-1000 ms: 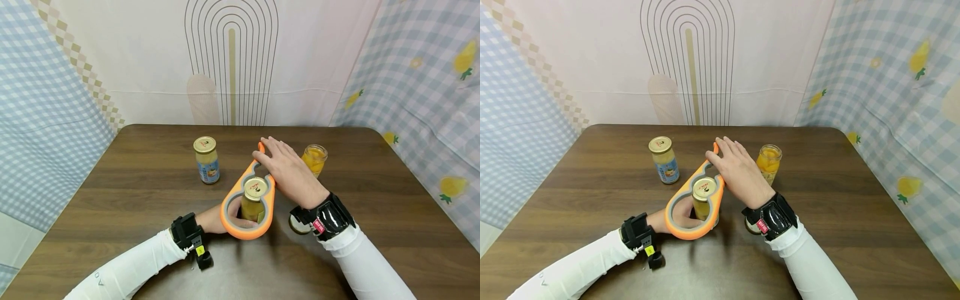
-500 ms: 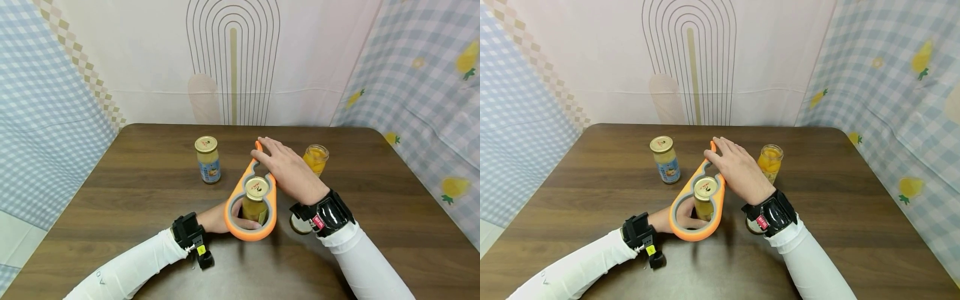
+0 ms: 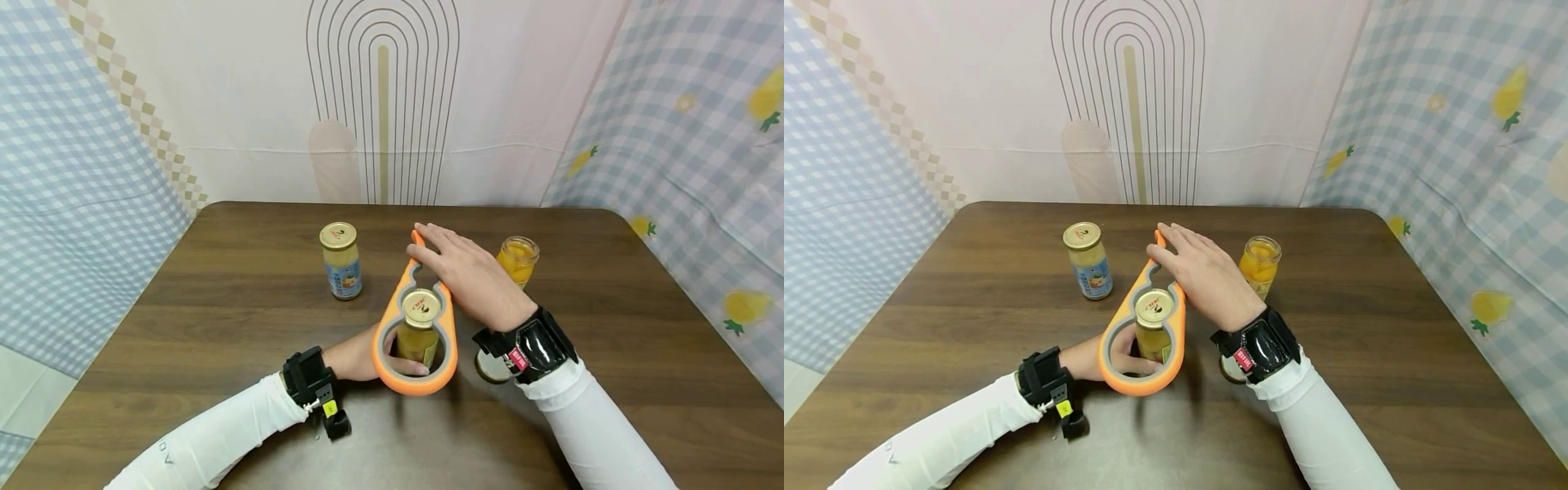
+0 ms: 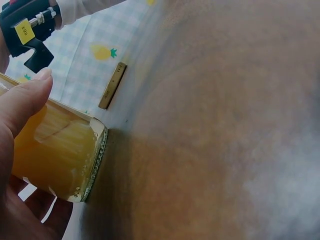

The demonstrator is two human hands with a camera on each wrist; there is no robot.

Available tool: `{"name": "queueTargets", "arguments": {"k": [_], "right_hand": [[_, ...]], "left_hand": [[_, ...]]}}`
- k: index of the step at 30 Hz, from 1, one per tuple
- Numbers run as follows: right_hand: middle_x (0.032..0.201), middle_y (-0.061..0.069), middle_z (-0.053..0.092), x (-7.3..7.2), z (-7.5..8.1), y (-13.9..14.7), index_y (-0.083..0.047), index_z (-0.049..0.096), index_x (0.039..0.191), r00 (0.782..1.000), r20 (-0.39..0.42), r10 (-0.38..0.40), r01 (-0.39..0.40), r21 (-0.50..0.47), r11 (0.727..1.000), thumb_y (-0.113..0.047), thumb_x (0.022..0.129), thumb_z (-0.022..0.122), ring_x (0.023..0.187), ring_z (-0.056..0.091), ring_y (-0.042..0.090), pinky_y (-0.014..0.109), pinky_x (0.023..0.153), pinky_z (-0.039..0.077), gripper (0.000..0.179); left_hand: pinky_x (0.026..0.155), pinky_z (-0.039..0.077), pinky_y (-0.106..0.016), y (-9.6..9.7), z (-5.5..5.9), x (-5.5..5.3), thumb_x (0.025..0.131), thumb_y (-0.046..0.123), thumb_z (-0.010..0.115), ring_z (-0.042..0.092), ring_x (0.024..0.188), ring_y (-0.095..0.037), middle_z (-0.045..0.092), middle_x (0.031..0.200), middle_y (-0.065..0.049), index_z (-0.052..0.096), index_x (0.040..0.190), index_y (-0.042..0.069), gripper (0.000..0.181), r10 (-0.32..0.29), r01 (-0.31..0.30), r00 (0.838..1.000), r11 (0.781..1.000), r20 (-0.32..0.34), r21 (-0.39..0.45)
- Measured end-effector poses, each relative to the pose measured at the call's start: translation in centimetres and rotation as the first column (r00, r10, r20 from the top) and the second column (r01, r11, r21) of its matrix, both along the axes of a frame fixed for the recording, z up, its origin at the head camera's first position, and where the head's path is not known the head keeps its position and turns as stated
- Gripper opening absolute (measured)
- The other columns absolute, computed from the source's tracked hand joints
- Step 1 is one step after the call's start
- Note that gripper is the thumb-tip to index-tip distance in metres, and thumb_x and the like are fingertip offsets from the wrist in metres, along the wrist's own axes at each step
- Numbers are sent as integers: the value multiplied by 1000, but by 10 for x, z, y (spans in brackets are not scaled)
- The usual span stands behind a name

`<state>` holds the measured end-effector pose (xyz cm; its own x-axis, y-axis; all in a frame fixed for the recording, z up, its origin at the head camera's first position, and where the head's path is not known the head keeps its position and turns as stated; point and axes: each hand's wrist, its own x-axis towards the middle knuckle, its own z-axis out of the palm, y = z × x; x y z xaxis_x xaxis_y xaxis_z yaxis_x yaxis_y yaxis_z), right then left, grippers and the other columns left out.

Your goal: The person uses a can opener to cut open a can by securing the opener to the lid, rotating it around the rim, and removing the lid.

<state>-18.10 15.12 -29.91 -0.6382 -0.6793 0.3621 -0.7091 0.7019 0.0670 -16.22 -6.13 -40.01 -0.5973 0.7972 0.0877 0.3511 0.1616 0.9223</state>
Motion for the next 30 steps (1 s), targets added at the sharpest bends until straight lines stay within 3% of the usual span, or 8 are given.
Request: {"name": "queueTargets", "arguments": {"k": [12,20,30], "right_hand": [[158,14,42,-1,3,-1,-16,53,141,1000,17,18,-19,27,999,9,83,77,145,42,33,52,110,46,67],[159,14,41,-4,1,-1,-15,52,142,998,17,53,-53,20,998,10,82,77,146,41,32,49,112,45,70],[157,11,42,-8,-1,-1,-16,52,141,996,19,90,-90,1,996,10,84,74,147,40,28,45,104,52,66]], "left_hand": [[109,44,-29,0,-4,1,90,22,79,58,119,-7,62,128,10,50,139,27,57,12,-12,1000,999,-2,-32],[109,44,-28,0,-4,1,90,22,79,58,120,-6,61,129,9,49,140,25,59,19,-19,1000,999,-1,-50],[108,45,-28,0,-1,2,91,25,78,58,119,-8,61,130,3,47,142,22,60,25,-25,1000,996,-6,-82]]}}
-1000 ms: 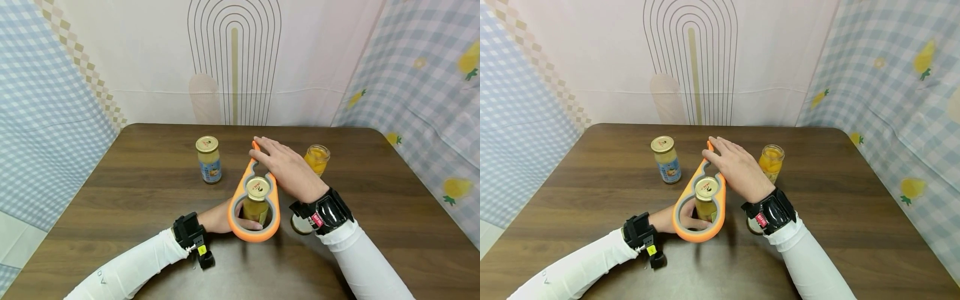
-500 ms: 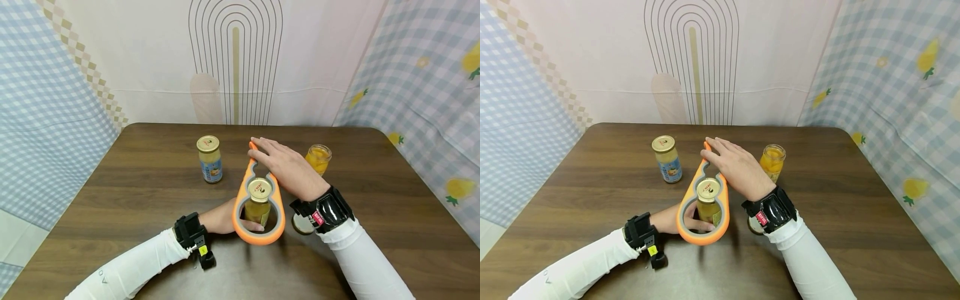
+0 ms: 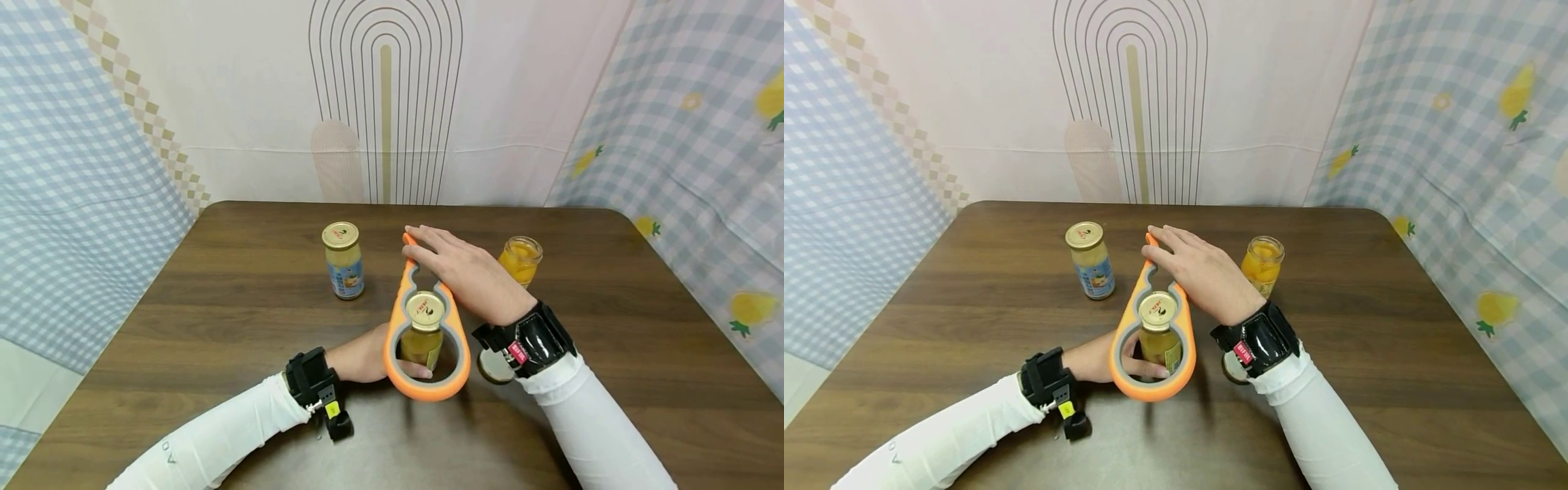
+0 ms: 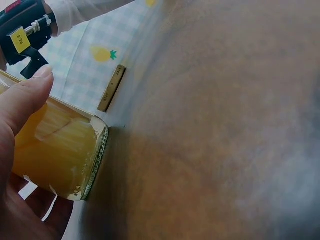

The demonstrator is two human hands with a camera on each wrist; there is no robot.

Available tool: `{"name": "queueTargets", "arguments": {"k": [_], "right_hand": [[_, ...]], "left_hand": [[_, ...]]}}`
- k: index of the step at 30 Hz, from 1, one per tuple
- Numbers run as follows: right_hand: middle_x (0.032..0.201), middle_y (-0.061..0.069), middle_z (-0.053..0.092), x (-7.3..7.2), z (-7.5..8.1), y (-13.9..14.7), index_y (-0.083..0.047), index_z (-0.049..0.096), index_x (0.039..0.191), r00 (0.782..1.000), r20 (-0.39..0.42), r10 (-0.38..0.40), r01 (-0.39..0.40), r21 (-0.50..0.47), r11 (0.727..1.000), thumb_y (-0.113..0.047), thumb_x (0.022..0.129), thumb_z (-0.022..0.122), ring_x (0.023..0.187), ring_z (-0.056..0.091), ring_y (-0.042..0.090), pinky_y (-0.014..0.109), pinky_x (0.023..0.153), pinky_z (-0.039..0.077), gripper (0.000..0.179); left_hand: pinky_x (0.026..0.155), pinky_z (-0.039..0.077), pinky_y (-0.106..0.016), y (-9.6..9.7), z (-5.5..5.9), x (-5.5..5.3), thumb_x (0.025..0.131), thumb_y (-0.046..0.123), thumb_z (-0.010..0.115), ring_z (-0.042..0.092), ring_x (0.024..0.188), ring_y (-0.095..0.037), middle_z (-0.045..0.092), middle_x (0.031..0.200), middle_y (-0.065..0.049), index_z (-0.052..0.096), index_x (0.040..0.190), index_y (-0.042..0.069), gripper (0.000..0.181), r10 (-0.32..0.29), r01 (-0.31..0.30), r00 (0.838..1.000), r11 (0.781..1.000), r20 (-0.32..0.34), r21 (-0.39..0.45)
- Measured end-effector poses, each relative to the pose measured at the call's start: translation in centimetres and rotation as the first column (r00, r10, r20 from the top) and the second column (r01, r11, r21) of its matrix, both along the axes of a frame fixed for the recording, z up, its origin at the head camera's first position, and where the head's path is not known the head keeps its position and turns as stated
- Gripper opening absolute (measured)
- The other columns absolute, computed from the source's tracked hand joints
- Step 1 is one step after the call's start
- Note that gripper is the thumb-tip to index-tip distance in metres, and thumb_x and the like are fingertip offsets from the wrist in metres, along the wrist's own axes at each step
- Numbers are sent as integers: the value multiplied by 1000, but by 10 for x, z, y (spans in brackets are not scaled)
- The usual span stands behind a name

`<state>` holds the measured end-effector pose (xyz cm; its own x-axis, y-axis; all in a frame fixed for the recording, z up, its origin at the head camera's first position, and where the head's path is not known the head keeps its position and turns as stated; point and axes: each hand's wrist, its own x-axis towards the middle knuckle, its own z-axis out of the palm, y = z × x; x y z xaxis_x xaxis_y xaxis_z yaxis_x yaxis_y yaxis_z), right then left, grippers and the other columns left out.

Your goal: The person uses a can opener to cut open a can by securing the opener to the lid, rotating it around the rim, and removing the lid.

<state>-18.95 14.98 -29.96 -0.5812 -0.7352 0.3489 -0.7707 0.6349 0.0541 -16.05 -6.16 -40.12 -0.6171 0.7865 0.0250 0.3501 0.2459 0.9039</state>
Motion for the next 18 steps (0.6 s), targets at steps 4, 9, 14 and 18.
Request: {"name": "queueTargets", "arguments": {"k": [4,9,14,18], "right_hand": [[158,10,43,0,0,0,-16,53,140,1000,17,11,-11,1,1000,9,86,73,147,40,28,44,102,54,63],[158,10,43,-1,-1,0,-17,53,139,999,26,19,-19,-3,1000,9,88,71,146,40,28,43,101,55,60],[157,10,44,-3,-3,2,-17,55,139,1000,10,22,-22,-8,1000,6,91,69,145,42,26,40,95,58,55],[155,9,47,-4,-3,2,-17,58,137,1000,-17,23,-23,-12,1000,-1,96,66,143,46,24,39,92,59,45]], "left_hand": [[106,46,-27,1,-1,0,91,24,78,59,117,-8,61,129,2,49,141,20,59,-2,2,1000,1000,-5,-4],[106,46,-27,1,-2,-1,90,25,79,58,116,-8,62,129,2,49,141,20,59,-13,13,999,1000,-45,-10],[107,45,-28,0,-2,-2,91,25,78,58,117,-7,61,128,4,48,141,22,59,-23,23,997,1000,-76,-3],[108,45,-28,0,-2,-1,90,23,79,57,119,-7,60,129,6,46,142,22,61,-30,31,998,999,-52,19]]}}
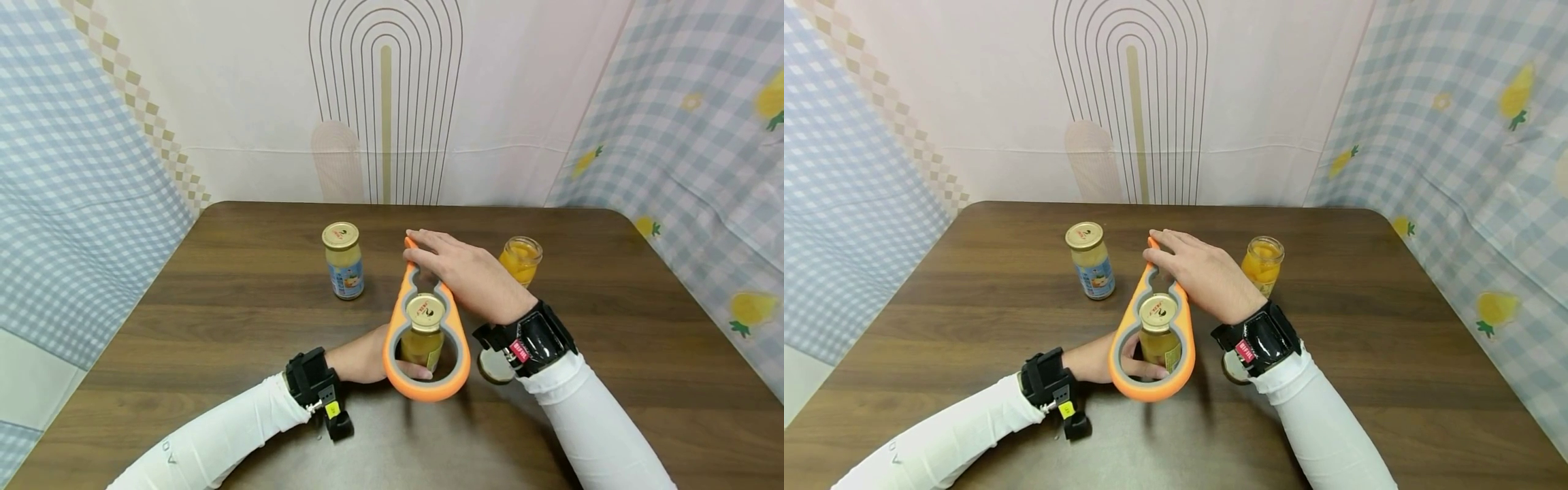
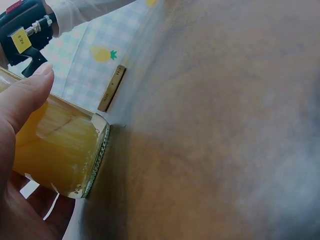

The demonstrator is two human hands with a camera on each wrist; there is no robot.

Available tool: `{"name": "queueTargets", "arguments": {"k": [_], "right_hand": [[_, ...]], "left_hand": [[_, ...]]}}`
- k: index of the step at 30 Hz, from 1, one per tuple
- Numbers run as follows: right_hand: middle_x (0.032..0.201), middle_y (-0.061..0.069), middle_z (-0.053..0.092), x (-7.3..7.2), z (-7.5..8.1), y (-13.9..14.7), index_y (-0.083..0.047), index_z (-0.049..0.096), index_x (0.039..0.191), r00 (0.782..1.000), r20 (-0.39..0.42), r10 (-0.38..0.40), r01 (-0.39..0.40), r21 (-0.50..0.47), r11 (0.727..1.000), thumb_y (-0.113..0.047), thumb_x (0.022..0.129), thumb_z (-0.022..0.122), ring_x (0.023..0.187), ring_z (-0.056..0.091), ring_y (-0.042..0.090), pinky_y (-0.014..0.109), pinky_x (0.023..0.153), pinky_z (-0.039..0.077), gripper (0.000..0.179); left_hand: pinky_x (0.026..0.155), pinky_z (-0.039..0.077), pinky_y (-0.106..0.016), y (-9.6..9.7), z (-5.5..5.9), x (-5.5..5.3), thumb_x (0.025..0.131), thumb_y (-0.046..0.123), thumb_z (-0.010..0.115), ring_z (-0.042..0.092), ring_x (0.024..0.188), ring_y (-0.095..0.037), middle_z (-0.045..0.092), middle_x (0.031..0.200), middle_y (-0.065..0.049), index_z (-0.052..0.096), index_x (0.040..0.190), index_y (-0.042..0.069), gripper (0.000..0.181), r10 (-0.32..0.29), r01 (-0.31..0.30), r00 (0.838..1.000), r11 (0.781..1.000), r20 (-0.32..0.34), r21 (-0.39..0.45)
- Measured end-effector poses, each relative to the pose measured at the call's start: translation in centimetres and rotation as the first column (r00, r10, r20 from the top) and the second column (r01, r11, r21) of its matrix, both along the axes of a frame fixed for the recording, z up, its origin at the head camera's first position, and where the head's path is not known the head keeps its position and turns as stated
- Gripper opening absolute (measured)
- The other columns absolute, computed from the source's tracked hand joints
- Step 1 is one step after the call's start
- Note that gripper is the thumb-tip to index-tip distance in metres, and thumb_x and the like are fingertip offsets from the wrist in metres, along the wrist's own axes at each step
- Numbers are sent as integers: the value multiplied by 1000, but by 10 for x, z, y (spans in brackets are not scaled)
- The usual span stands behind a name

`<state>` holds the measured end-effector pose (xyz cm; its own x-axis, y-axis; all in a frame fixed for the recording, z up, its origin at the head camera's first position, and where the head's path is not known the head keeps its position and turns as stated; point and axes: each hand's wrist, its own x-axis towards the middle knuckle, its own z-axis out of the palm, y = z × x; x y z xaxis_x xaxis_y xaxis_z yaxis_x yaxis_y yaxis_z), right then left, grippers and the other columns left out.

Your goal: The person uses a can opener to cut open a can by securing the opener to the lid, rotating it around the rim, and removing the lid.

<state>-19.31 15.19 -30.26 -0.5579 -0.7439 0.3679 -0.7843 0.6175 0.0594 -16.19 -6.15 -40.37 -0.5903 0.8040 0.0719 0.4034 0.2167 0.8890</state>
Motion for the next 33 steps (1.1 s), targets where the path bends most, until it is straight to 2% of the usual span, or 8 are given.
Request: {"name": "queueTargets", "arguments": {"k": [10,18,33], "right_hand": [[154,10,48,0,1,0,-17,58,135,1000,7,19,-18,-38,999,-3,95,69,140,49,24,38,89,60,44],[151,10,52,0,1,2,-17,61,130,1000,-13,12,-13,-33,999,-11,96,70,142,49,27,42,93,58,35],[152,12,51,-1,0,3,-16,60,130,999,28,20,-19,-38,999,-9,98,67,146,44,28,42,94,58,34]], "left_hand": [[108,45,-28,0,1,0,91,23,78,57,119,-6,59,129,10,43,143,27,63,6,-6,997,1000,72,-4],[110,44,-29,0,0,0,91,22,78,57,121,-7,59,131,7,44,143,24,62,-7,6,999,1000,53,26],[110,44,-29,-1,-2,-1,91,23,78,57,121,-7,59,131,7,43,144,24,64,-8,7,999,1000,41,18]]}}
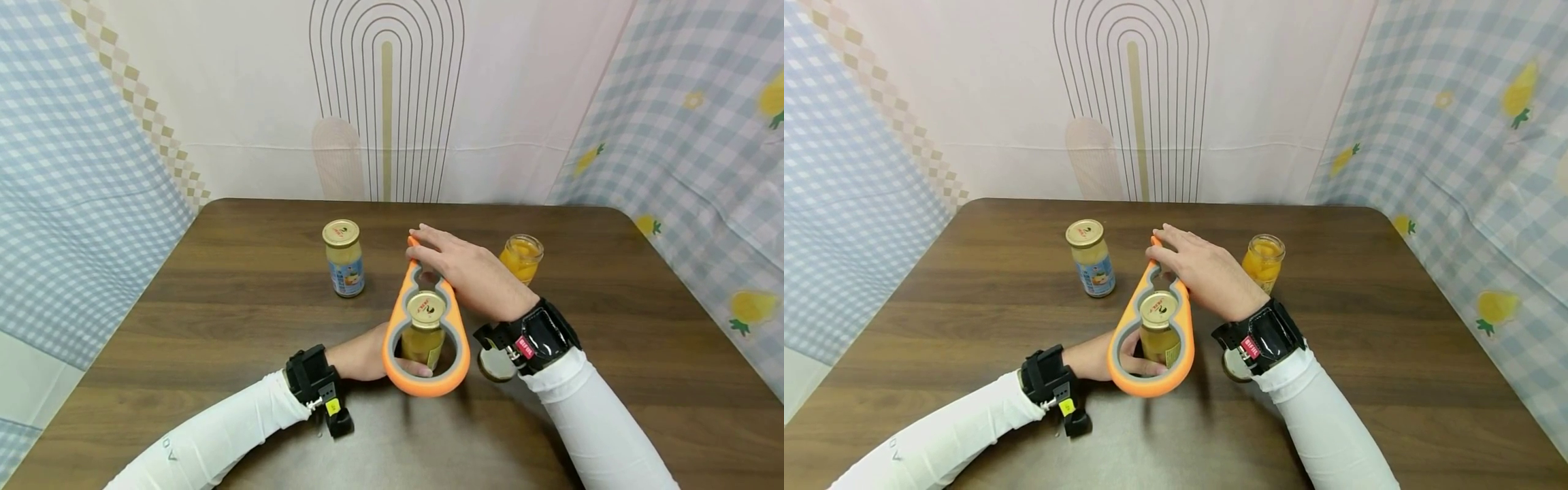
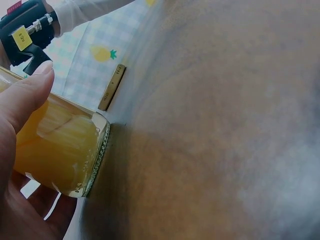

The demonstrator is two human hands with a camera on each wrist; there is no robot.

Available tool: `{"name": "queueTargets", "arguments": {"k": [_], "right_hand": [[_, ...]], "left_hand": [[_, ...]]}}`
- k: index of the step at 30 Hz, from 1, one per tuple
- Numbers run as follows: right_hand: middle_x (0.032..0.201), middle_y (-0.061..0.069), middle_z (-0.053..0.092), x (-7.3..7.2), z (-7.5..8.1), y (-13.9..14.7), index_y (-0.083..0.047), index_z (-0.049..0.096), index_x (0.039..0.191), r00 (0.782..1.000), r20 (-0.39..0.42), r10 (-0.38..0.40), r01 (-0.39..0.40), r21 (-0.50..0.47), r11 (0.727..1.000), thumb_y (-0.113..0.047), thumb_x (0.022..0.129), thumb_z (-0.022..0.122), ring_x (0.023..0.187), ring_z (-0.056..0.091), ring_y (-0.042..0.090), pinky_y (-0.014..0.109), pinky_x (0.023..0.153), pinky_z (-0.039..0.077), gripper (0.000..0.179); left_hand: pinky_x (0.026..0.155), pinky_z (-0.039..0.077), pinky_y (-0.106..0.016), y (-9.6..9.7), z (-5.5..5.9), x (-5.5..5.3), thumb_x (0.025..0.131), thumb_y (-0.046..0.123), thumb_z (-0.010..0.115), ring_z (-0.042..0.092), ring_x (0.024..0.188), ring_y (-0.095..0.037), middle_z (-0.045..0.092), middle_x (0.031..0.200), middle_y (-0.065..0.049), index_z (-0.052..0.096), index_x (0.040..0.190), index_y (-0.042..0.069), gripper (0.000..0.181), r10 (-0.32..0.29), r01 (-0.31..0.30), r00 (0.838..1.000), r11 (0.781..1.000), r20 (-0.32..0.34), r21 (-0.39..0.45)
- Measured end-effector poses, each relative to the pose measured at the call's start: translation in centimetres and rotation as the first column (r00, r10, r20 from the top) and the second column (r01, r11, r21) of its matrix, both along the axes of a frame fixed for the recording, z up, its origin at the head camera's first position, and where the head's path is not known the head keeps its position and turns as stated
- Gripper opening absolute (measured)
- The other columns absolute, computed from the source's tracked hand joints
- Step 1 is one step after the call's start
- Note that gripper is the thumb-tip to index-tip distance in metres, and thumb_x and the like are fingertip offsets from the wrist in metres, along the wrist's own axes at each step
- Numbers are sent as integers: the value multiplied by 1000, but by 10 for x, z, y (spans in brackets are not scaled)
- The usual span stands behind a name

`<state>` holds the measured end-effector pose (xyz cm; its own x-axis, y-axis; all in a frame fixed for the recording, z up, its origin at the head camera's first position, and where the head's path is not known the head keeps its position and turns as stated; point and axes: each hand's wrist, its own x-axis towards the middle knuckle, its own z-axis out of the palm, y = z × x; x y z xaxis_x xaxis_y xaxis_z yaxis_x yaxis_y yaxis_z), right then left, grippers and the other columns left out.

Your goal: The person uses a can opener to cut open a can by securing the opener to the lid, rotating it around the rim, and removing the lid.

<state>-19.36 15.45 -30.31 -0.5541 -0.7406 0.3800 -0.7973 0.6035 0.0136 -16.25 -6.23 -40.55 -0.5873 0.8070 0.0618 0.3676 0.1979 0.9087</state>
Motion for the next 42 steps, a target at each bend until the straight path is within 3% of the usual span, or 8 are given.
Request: {"name": "queueTargets", "arguments": {"k": [12,19,23,28,31,35,39,42], "right_hand": [[159,8,43,-1,-2,-2,-18,57,135,997,69,24,-20,-58,998,-10,100,65,153,32,25,41,101,55,37],[159,8,42,-2,-1,-2,-17,56,137,996,83,24,-18,-76,997,-14,101,64,151,35,26,41,102,55,37],[157,9,45,-1,0,-3,-16,58,135,996,79,33,-27,-75,997,-14,100,65,149,39,27,41,100,56,35],[153,12,48,-2,0,-4,-15,59,129,995,77,60,-55,-68,996,-9,99,65,149,39,29,47,118,39,32],[154,12,48,-2,1,-4,-14,59,126,994,88,72,-65,-74,995,-10,99,65,150,37,29,53,124,27,29],[153,8,51,-1,1,-3,-13,60,124,991,103,84,-75,-93,993,-13,100,64,149,39,28,58,123,26,25],[146,6,59,-1,1,-3,-13,60,124,988,118,103,-89,-115,989,-12,100,63,147,42,28,60,121,27,24],[139,6,63,0,2,-3,-11,59,124,983,142,118,-100,-130,986,-10,99,65,147,43,29,61,122,25,26]], "left_hand": [[108,45,-28,0,3,-1,91,26,78,57,118,-8,58,130,5,42,144,23,64,-10,10,1000,1000,-13,-30],[110,44,-29,0,3,-2,91,33,77,56,120,-9,57,132,4,41,145,23,66,-28,28,999,1000,20,2],[108,44,-29,1,2,-2,92,28,77,56,119,-9,58,130,4,42,144,23,62,-24,24,999,1000,28,13],[106,47,-29,2,1,-2,92,20,77,58,116,-10,59,126,4,43,139,25,58,-38,37,999,998,21,56],[104,48,-31,3,0,-2,93,18,75,59,114,-12,61,125,0,47,137,24,53,-58,54,997,996,50,73],[104,48,-31,3,0,-2,93,17,75,60,113,-11,62,124,-1,51,134,20,48,-55,50,994,997,97,59],[105,47,-29,2,1,-2,91,18,77,60,115,-9,62,126,3,50,136,21,53,-31,27,995,999,93,42],[105,48,-29,2,0,-3,91,18,77,61,115,-13,63,126,1,50,136,19,52,-48,43,995,997,83,67]]}}
